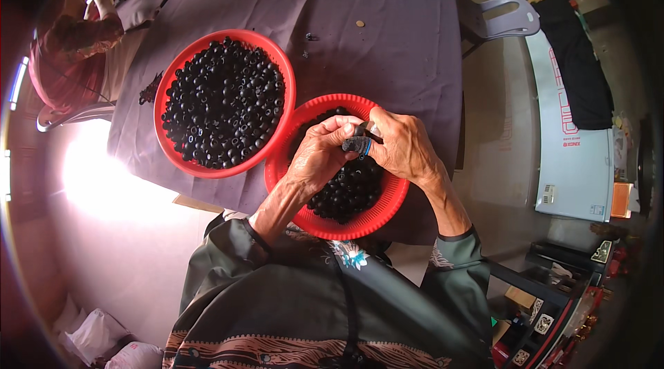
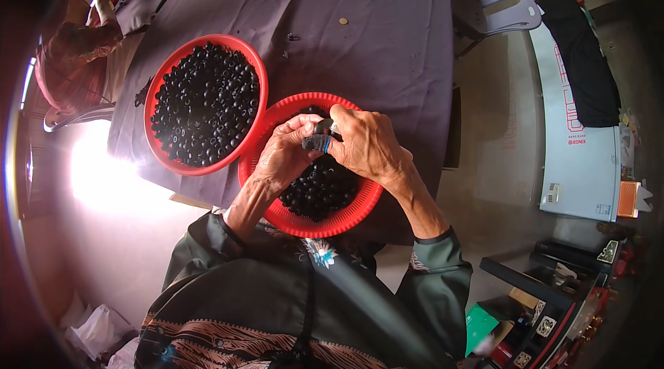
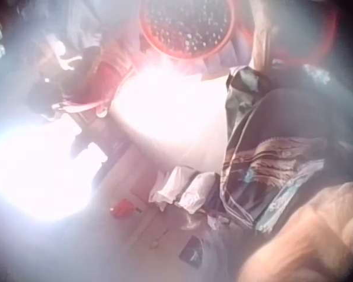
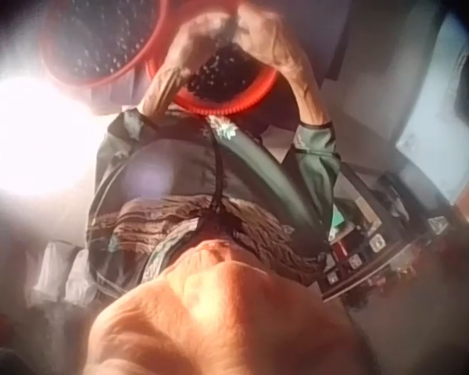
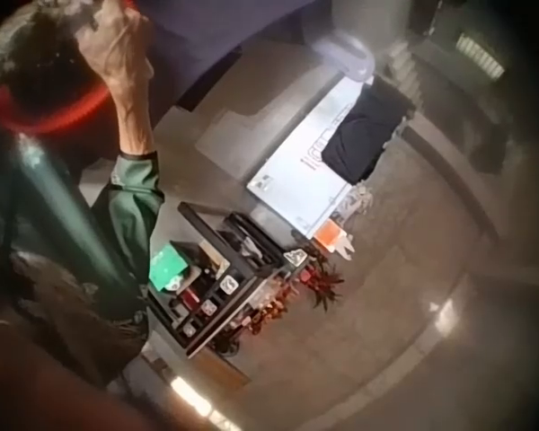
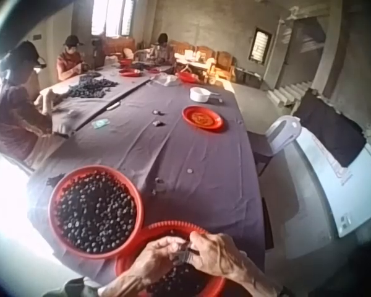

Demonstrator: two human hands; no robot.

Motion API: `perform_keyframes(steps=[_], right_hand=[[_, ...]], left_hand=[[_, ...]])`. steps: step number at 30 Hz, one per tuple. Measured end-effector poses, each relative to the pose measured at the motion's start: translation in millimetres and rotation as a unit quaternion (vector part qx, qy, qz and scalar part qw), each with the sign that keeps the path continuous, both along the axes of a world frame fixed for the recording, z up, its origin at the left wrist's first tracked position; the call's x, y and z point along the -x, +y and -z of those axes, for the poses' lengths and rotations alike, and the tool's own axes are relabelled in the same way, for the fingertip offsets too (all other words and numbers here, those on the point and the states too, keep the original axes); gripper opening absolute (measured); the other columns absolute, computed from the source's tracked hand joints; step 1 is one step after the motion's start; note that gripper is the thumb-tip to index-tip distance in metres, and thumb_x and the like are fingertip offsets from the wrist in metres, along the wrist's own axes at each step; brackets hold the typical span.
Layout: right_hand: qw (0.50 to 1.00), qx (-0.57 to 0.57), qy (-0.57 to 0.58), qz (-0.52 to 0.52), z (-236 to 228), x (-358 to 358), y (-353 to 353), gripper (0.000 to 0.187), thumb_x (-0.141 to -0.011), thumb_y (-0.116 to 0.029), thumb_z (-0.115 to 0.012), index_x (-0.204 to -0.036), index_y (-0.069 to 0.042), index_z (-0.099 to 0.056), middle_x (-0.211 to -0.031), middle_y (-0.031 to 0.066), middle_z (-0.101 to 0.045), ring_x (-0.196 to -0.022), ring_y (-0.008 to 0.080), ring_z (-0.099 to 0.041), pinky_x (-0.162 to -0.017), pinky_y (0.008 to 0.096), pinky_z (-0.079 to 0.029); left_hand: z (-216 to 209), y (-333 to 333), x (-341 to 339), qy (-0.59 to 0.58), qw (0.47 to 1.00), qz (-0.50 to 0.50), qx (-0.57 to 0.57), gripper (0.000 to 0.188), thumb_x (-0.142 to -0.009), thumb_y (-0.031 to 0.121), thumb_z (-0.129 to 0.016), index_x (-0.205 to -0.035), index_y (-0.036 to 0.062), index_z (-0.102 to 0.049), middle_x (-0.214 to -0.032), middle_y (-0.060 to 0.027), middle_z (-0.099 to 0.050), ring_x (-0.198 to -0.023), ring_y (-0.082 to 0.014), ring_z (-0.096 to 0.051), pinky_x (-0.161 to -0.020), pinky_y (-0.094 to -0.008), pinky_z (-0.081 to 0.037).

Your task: The person inspects and sorts small black plastic components by hand within red containers.

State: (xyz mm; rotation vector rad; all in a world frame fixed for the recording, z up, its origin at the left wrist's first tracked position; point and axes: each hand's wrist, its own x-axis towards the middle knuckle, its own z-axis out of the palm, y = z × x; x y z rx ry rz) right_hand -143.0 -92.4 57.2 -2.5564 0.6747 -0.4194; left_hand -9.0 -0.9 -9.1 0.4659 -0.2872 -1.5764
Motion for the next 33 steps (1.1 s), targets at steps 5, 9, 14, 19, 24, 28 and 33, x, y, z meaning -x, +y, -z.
perform_keyframes(steps=[5,9,14,19,24,28,33], right_hand=[[1.000,0.010,0.013,-0.013,-1.5,-0.2,1.7,0.036,-0.079,-0.030,-0.065,-0.074,-0.003,-0.043,-0.057,0.0151,-0.051,-0.056,0.0346,-0.056,-0.049,0.0402,-0.042],[1.000,0.009,0.010,-0.016,-1.1,0.1,1.7,0.034,-0.081,-0.029,-0.063,-0.074,-0.003,-0.043,-0.058,0.0156,-0.052,-0.056,0.0355,-0.056,-0.050,0.0406,-0.042],[1.000,0.017,0.023,-0.008,1.2,0.2,2.3,0.030,-0.082,-0.026,-0.061,-0.075,-0.003,-0.044,-0.059,0.0159,-0.053,-0.058,0.0362,-0.057,-0.050,0.0412,-0.043],[0.999,0.029,0.017,-0.013,3.1,-0.1,3.7,0.024,-0.080,-0.018,-0.062,-0.076,-0.002,-0.045,-0.061,0.0166,-0.054,-0.059,0.0364,-0.057,-0.048,0.0412,-0.044],[0.999,0.043,-0.007,-0.019,1.2,0.5,3.7,0.017,-0.078,-0.010,-0.061,-0.075,-0.001,-0.046,-0.062,0.0174,-0.055,-0.058,0.0369,-0.057,-0.048,0.0417,-0.044],[0.998,0.046,-0.012,-0.030,1.7,-1.1,4.2,0.016,-0.078,-0.008,-0.060,-0.075,-0.001,-0.046,-0.064,0.0180,-0.055,-0.059,0.0373,-0.057,-0.048,0.0409,-0.044],[1.000,-0.008,-0.001,-0.009,-0.9,2.8,2.0,0.021,-0.077,-0.014,-0.064,-0.079,-0.001,-0.049,-0.063,0.0156,-0.056,-0.058,0.0339,-0.059,-0.049,0.0380,-0.045]], left_hand=[[-2.8,1.0,1.7,-0.001,1.000,-0.006,-0.009,0.015,-0.087,0.014,-0.057,-0.098,0.0033,-0.059,-0.092,-0.0029,-0.061,-0.083,-0.0125,-0.056,-0.074,-0.0293,-0.047],[-4.1,0.2,3.0,-0.019,1.000,-0.016,-0.017,0.014,-0.088,0.014,-0.056,-0.098,0.0047,-0.060,-0.092,-0.0024,-0.061,-0.081,-0.0109,-0.056,-0.072,-0.0278,-0.046],[-7.8,-0.4,4.3,-0.018,0.999,-0.021,-0.031,0.014,-0.088,0.014,-0.056,-0.097,0.0043,-0.060,-0.091,-0.0027,-0.061,-0.081,-0.0111,-0.056,-0.074,-0.0282,-0.047],[-5.9,-0.5,4.1,-0.021,0.999,-0.023,-0.043,0.014,-0.088,0.015,-0.057,-0.095,0.0043,-0.060,-0.087,-0.0011,-0.060,-0.079,-0.0103,-0.056,-0.072,-0.0265,-0.048],[-6.8,-1.3,4.6,-0.036,0.998,-0.025,-0.044,0.013,-0.088,0.016,-0.057,-0.094,0.0045,-0.061,-0.085,-0.0006,-0.059,-0.078,-0.0093,-0.055,-0.070,-0.0253,-0.047],[-10.0,-2.0,5.5,-0.033,0.998,-0.037,-0.049,0.014,-0.088,0.016,-0.057,-0.094,0.0035,-0.060,-0.085,-0.0014,-0.059,-0.077,-0.0098,-0.054,-0.066,-0.0241,-0.045],[-3.8,-0.9,-0.4,0.047,0.999,0.002,-0.006,0.014,-0.088,0.013,-0.055,-0.098,0.0021,-0.058,-0.087,-0.0037,-0.059,-0.076,-0.0112,-0.053,-0.062,-0.0241,-0.042]])
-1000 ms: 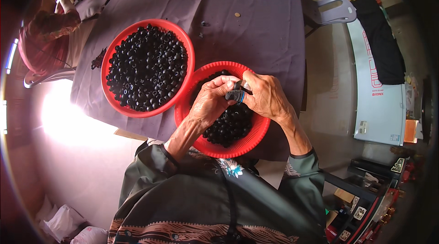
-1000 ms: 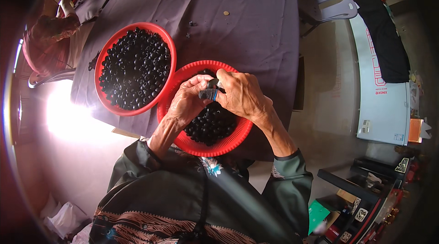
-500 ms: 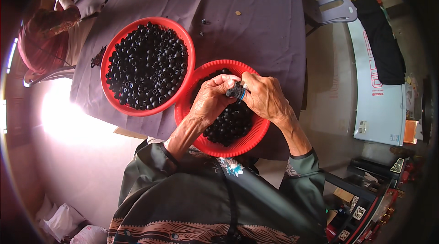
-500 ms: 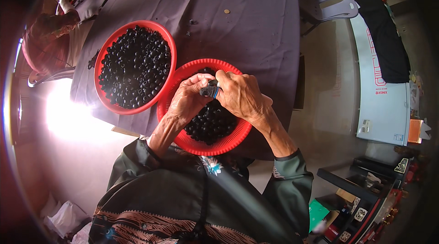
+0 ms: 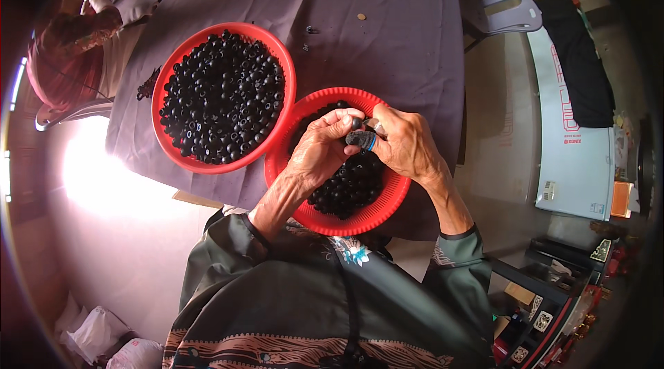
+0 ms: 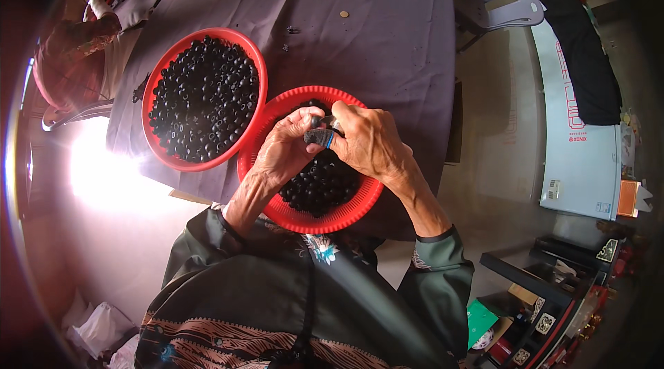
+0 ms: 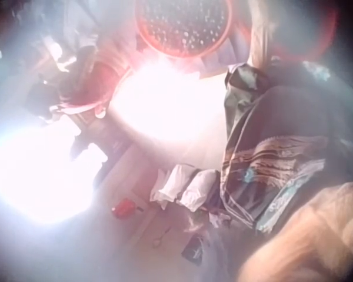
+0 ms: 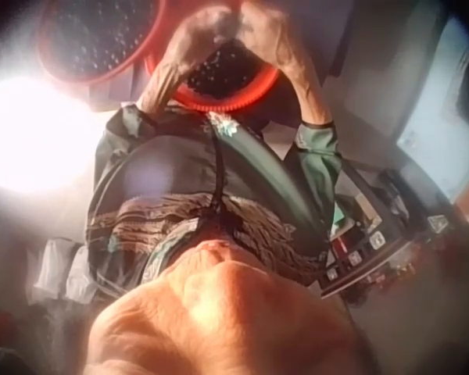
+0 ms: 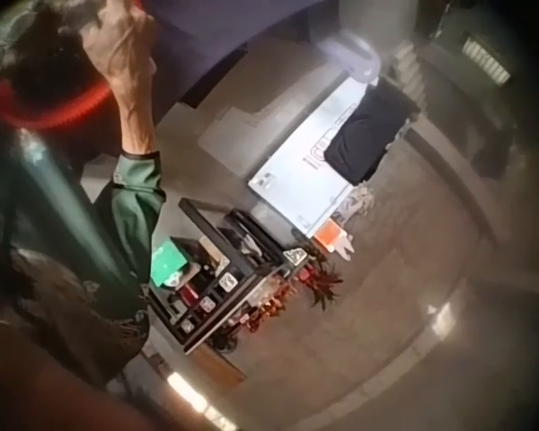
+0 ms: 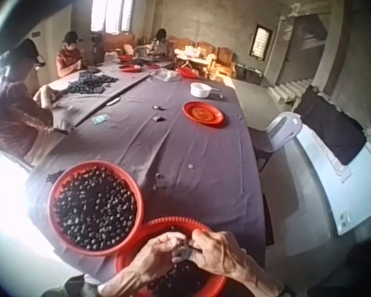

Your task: The person inspects and sorts small black plastic components by hand within red containers.

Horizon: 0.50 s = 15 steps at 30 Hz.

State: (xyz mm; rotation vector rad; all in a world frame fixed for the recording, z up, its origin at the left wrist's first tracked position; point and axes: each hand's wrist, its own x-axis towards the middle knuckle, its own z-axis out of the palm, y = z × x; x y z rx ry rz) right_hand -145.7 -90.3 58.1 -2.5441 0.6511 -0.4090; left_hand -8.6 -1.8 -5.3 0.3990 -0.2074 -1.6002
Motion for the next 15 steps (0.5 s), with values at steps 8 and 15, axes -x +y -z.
perform_keyframes(steps=[8,15], right_hand=[[0.997,-0.028,-0.075,0.013,-9.3,-4.0,5.6,0.020,-0.071,-0.004,-0.067,-0.084,-0.002,-0.051,-0.069,0.0110,-0.058,-0.061,0.0274,-0.062,-0.052,0.0338,-0.047],[0.994,0.033,-0.093,-0.047,-9.4,-5.5,2.6,0.027,-0.063,0.010,-0.055,-0.087,-0.002,-0.053,-0.074,0.0115,-0.060,-0.067,0.0280,-0.063,-0.056,0.0340,-0.050]], left_hand=[[1.0,-1.4,1.1,0.013,1.000,-0.020,0.014,0.013,-0.089,0.010,-0.053,-0.098,0.0020,-0.057,-0.088,-0.0053,-0.058,-0.077,-0.0120,-0.052,-0.066,-0.0254,-0.043],[1.1,-1.7,0.4,-0.012,1.000,-0.009,-0.025,0.012,-0.089,0.009,-0.052,-0.097,0.0015,-0.056,-0.087,-0.0045,-0.059,-0.073,-0.0132,-0.054,-0.067,-0.0283,-0.045]])
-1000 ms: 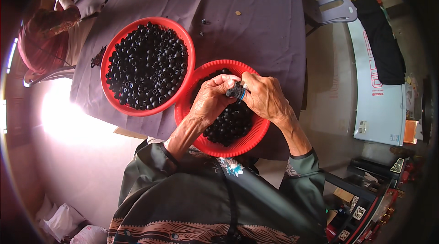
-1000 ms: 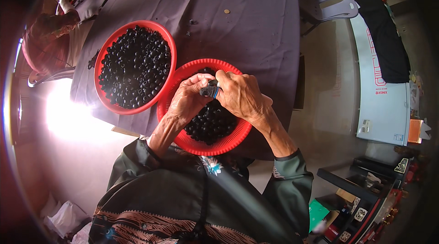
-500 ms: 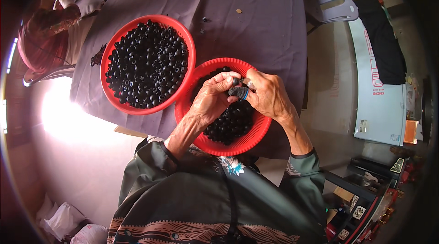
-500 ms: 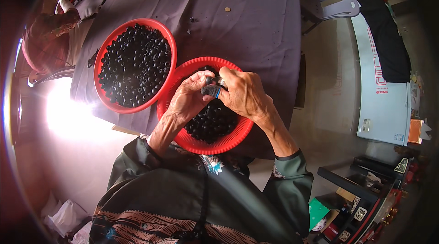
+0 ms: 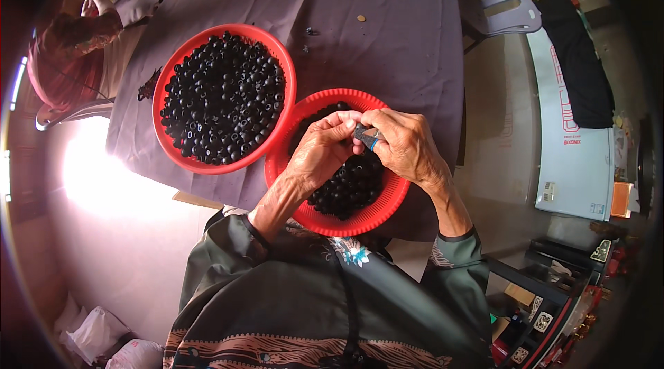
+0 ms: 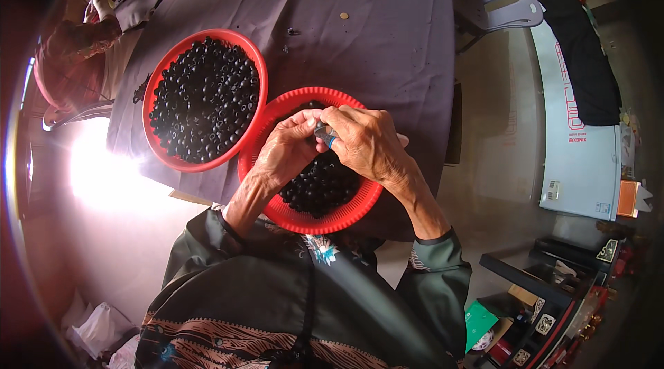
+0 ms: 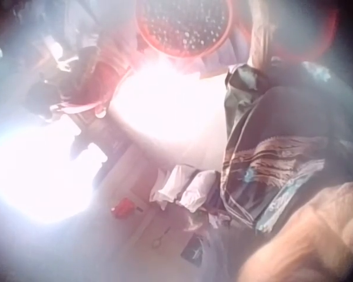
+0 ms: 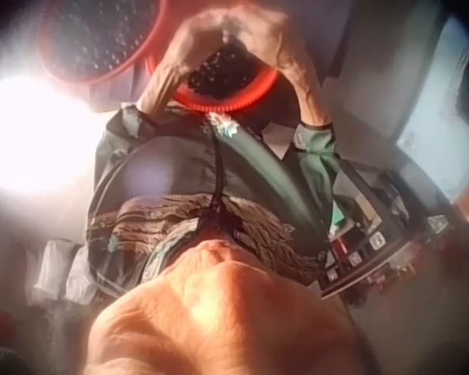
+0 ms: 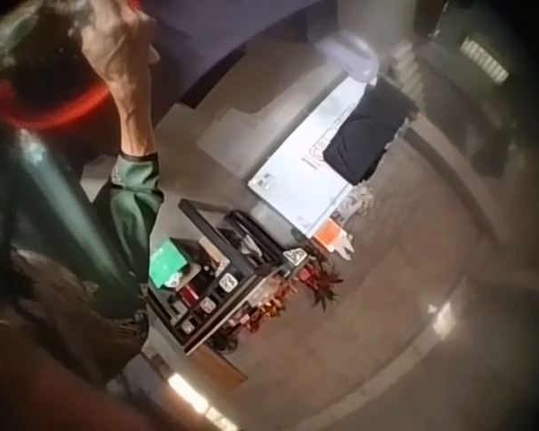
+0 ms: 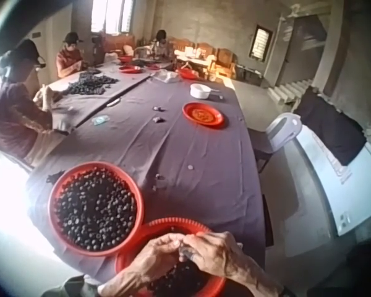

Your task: The person inspects and sorts small black plastic components by hand within red containers.

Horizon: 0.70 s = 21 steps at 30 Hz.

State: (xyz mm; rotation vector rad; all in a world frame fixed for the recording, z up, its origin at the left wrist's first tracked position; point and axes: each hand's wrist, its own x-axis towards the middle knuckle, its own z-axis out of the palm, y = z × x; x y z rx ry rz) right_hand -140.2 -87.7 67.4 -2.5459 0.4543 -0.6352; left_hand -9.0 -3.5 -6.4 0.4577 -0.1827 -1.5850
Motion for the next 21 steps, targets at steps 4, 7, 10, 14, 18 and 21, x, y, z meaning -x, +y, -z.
perform_keyframes(steps=[4,7,10,14,18,21], right_hand=[[0.999,0.026,0.018,-0.042,-0.2,4.2,-6.5,0.029,-0.061,0.011,-0.054,-0.088,-0.002,-0.054,-0.074,0.0117,-0.061,-0.067,0.0280,-0.063,-0.057,0.0344,-0.051],[0.999,0.006,-0.016,-0.037,1.9,3.3,-6.9,0.028,-0.063,0.011,-0.055,-0.089,-0.001,-0.053,-0.071,0.0107,-0.060,-0.061,0.0248,-0.062,-0.053,0.0332,-0.049],[0.994,-0.095,0.028,0.036,-3.0,11.4,-4.8,0.027,-0.065,0.011,-0.056,-0.089,-0.001,-0.053,-0.070,0.0095,-0.059,-0.057,0.0211,-0.061,-0.052,0.0310,-0.048],[0.997,-0.070,-0.011,0.030,5.7,8.9,-1.1,0.026,-0.065,0.011,-0.056,-0.088,0.000,-0.053,-0.075,0.0097,-0.061,-0.058,0.0193,-0.060,-0.054,0.0292,-0.048],[1.000,0.021,0.007,0.011,7.1,6.2,-0.2,0.033,-0.061,0.012,-0.054,-0.090,-0.001,-0.055,-0.081,0.0110,-0.062,-0.067,0.0253,-0.063,-0.056,0.0334,-0.050],[0.999,0.043,0.012,-0.001,6.2,4.7,-1.2,0.035,-0.059,0.011,-0.055,-0.091,-0.002,-0.056,-0.082,0.0117,-0.062,-0.068,0.0294,-0.062,-0.057,0.0355,-0.051]], left_hand=[[1.0,-0.2,-2.5,0.010,0.999,0.042,-0.022,0.010,-0.088,0.006,-0.052,-0.096,0.0015,-0.056,-0.085,-0.0052,-0.059,-0.070,-0.0142,-0.055,-0.066,-0.0300,-0.048],[5.8,-0.5,-4.9,0.059,0.997,0.057,0.017,0.010,-0.086,0.003,-0.053,-0.095,0.0022,-0.057,-0.088,-0.0060,-0.059,-0.074,-0.0149,-0.056,-0.068,-0.0303,-0.048],[3.0,0.1,-5.0,0.059,0.998,0.030,0.014,0.011,-0.085,0.001,-0.053,-0.095,0.0027,-0.057,-0.090,-0.0067,-0.060,-0.077,-0.0154,-0.056,-0.072,-0.0309,-0.047],[2.2,-0.6,-1.9,0.050,0.999,0.022,0.001,0.013,-0.084,0.000,-0.054,-0.096,0.0034,-0.057,-0.092,-0.0062,-0.060,-0.082,-0.0152,-0.056,-0.076,-0.0315,-0.047],[4.1,-0.5,-4.2,0.057,0.998,0.019,0.021,0.014,-0.084,0.000,-0.054,-0.096,0.0041,-0.058,-0.093,-0.0052,-0.060,-0.086,-0.0150,-0.056,-0.078,-0.0320,-0.046],[0.9,-1.0,-3.3,0.055,0.998,0.012,0.011,0.014,-0.084,0.000,-0.054,-0.097,0.0041,-0.058,-0.092,-0.0045,-0.060,-0.085,-0.0150,-0.057,-0.078,-0.0316,-0.047]])
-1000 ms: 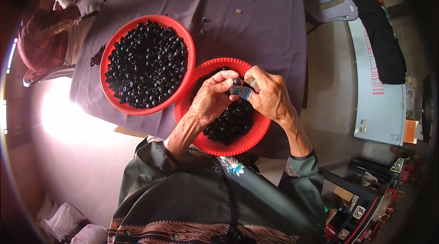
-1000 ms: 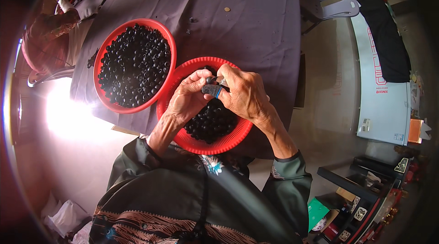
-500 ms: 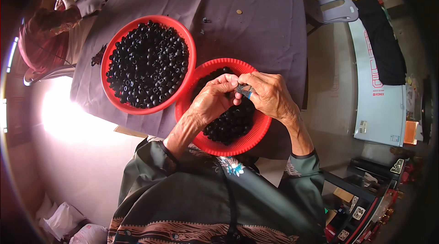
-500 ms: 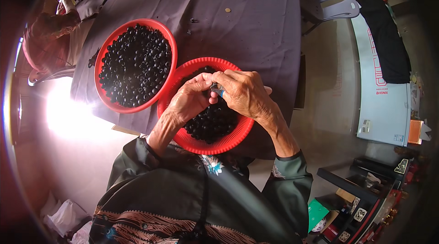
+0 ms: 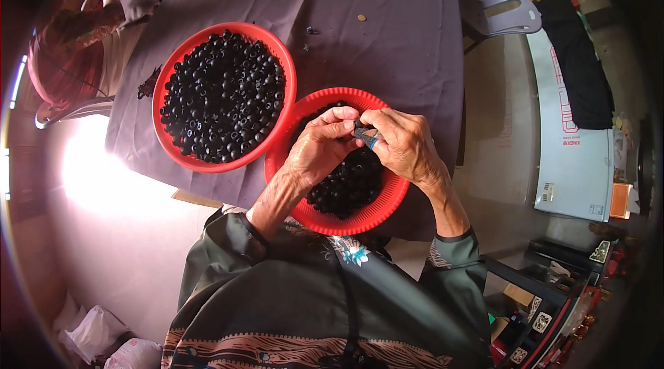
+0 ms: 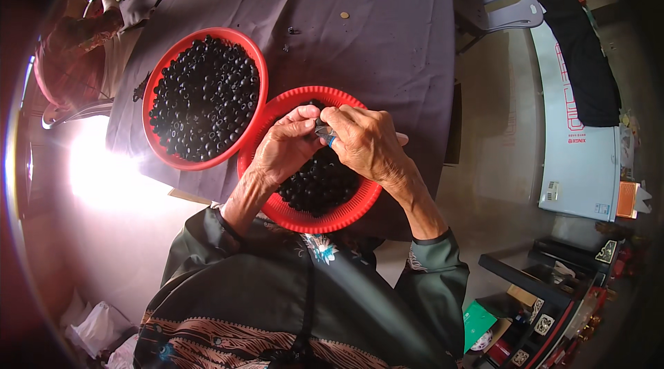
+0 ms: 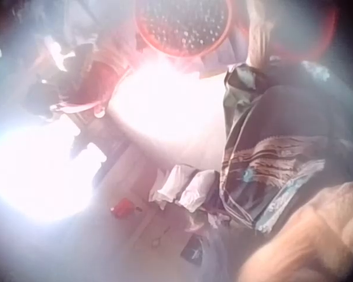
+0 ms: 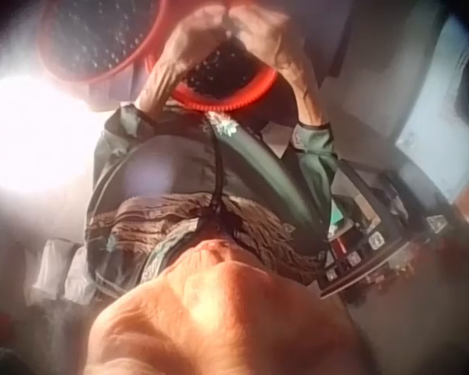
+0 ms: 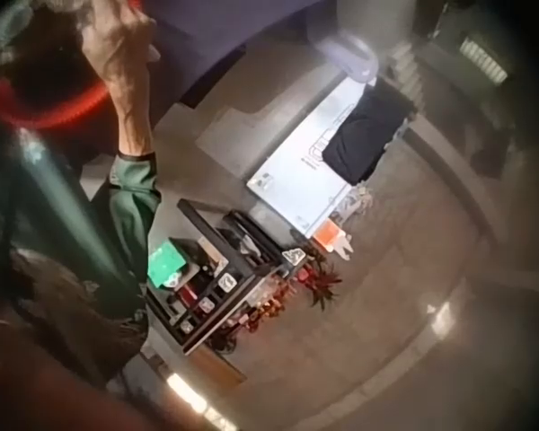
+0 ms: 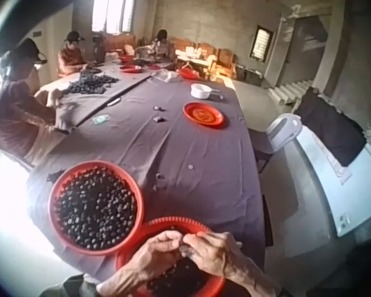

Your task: The person inspects and sorts small black plastic components by hand within red containers.

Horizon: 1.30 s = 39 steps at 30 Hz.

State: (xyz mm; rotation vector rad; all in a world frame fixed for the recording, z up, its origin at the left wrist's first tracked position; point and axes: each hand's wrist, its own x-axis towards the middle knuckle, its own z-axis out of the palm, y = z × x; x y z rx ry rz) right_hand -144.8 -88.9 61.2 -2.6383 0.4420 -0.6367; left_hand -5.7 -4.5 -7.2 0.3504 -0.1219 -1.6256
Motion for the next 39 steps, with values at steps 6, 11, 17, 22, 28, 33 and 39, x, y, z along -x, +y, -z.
perform_keyframes(steps=[6,11,17,22,28,33,39], right_hand=[[0.999,-0.024,0.000,-0.032,-0.4,1.3,-3.4,0.038,-0.058,0.011,-0.054,-0.094,-0.002,-0.056,-0.081,0.0111,-0.062,-0.068,0.0301,-0.062,-0.057,0.0353,-0.050],[0.999,-0.036,0.010,-0.017,-0.7,3.2,-1.9,0.039,-0.058,0.010,-0.054,-0.095,-0.003,-0.056,-0.079,0.0110,-0.062,-0.060,0.0261,-0.060,-0.056,0.0342,-0.050],[0.999,-0.032,0.012,-0.031,-3.0,3.3,-2.7,0.036,-0.058,0.010,-0.054,-0.092,-0.003,-0.055,-0.076,0.0101,-0.061,-0.055,0.0230,-0.058,-0.053,0.0336,-0.048],[0.994,-0.110,-0.015,0.015,-5.6,6.8,-3.7,0.022,-0.065,0.003,-0.062,-0.085,-0.002,-0.053,-0.069,0.0118,-0.058,-0.055,0.0256,-0.057,-0.052,0.0338,-0.046],[0.986,-0.111,0.107,0.058,-8.9,-0.8,-1.8,0.022,-0.071,-0.011,-0.067,-0.075,-0.002,-0.047,-0.060,0.0131,-0.056,-0.059,0.0321,-0.059,-0.052,0.0399,-0.045],[0.988,-0.095,0.108,0.059,-7.1,-6.1,-1.1,0.037,-0.072,-0.025,-0.072,-0.073,-0.001,-0.044,-0.059,0.0167,-0.051,-0.057,0.0377,-0.053,-0.050,0.0407,-0.041],[0.987,-0.093,0.123,0.053,-7.9,-7.7,-0.6,0.034,-0.073,-0.023,-0.070,-0.073,-0.001,-0.044,-0.059,0.0171,-0.051,-0.058,0.0387,-0.053,-0.051,0.0419,-0.040]], left_hand=[[11.4,-1.6,-2.6,-0.045,0.998,0.041,-0.021,0.015,-0.085,0.001,-0.053,-0.099,0.0034,-0.058,-0.096,-0.0035,-0.060,-0.088,-0.0145,-0.056,-0.078,-0.0297,-0.045],[12.2,0.7,-3.6,-0.044,0.998,0.037,-0.007,0.015,-0.086,0.001,-0.053,-0.100,0.0028,-0.058,-0.096,-0.0036,-0.060,-0.088,-0.0147,-0.057,-0.079,-0.0301,-0.047],[4.8,-0.4,-3.5,-0.061,0.996,0.045,-0.041,0.015,-0.086,0.000,-0.053,-0.100,0.0024,-0.058,-0.096,-0.0044,-0.060,-0.086,-0.0156,-0.059,-0.077,-0.0293,-0.049],[6.7,1.6,-4.9,-0.031,0.999,0.040,-0.008,0.016,-0.083,0.002,-0.058,-0.099,0.0043,-0.059,-0.096,-0.0063,-0.061,-0.087,-0.0159,-0.059,-0.079,-0.0295,-0.048],[5.8,1.4,-1.8,0.015,1.000,0.023,0.011,0.016,-0.082,-0.001,-0.059,-0.097,0.0041,-0.060,-0.092,-0.0049,-0.062,-0.086,-0.0153,-0.059,-0.080,-0.0292,-0.048],[7.1,0.4,-1.0,-0.002,1.000,0.008,0.005,0.016,-0.081,-0.001,-0.060,-0.096,0.0038,-0.059,-0.091,-0.0046,-0.062,-0.086,-0.0150,-0.059,-0.079,-0.0284,-0.047],[4.9,0.7,-1.0,-0.015,1.000,-0.005,0.004,0.016,-0.081,-0.002,-0.060,-0.096,0.0034,-0.059,-0.091,-0.0042,-0.062,-0.085,-0.0147,-0.059,-0.079,-0.0281,-0.047]])
